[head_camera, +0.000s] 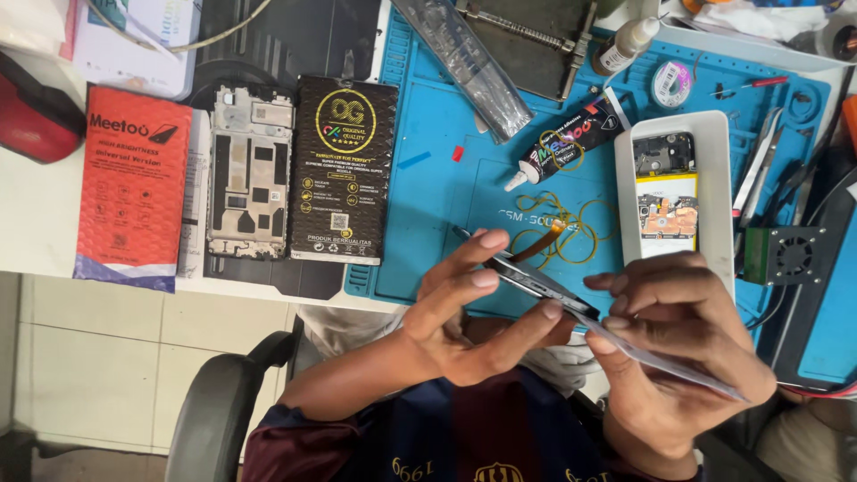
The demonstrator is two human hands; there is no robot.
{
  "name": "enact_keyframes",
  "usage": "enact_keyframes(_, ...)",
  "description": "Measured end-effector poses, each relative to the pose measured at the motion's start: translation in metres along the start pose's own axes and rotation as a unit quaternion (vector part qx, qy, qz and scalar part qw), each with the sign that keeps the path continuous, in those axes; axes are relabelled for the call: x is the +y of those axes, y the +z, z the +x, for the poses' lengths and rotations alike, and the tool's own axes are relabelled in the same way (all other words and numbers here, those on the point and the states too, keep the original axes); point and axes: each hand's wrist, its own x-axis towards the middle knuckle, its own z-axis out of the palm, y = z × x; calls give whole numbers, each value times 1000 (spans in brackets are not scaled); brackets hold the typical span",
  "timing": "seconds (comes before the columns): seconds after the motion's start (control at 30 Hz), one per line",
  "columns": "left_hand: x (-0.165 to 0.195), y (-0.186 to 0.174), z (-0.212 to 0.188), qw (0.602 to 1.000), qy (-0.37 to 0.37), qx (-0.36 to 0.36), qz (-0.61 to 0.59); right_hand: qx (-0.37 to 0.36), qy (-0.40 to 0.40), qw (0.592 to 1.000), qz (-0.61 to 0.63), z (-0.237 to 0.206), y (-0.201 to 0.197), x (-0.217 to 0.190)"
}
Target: The person holds a replacement phone screen and powers it on, watching the ColorOS boot and home screen to verify it works. They then handle the disassembled phone chassis and peel the protective film off the new screen using a small card, preparing the screen for installation.
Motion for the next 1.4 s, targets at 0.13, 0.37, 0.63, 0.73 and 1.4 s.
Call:
enact_keyframes(0.13, -1, 1, -6, 1000, -15, 24, 2, -15, 6, 1000, -2, 5, 5, -9)
enact_keyframes(0.37, -7, 1, -12, 998, 3, 61, -8, -49, 0, 999, -22, 8, 19, -21)
enact_keyframes(0.63, -9, 1, -23, 996, 1, 71, -57, -97, -13, 989, -108, 17, 35, -41)
enact_keyframes(0.73, -6, 7, -24, 991, 0, 97, -95, -104, -15, 988, -116, 19, 36, -47)
enact_keyframes(1.4, 16, 63, -16, 979, 59, 100, -170, -61, -61, 988, -128, 13, -20, -24)
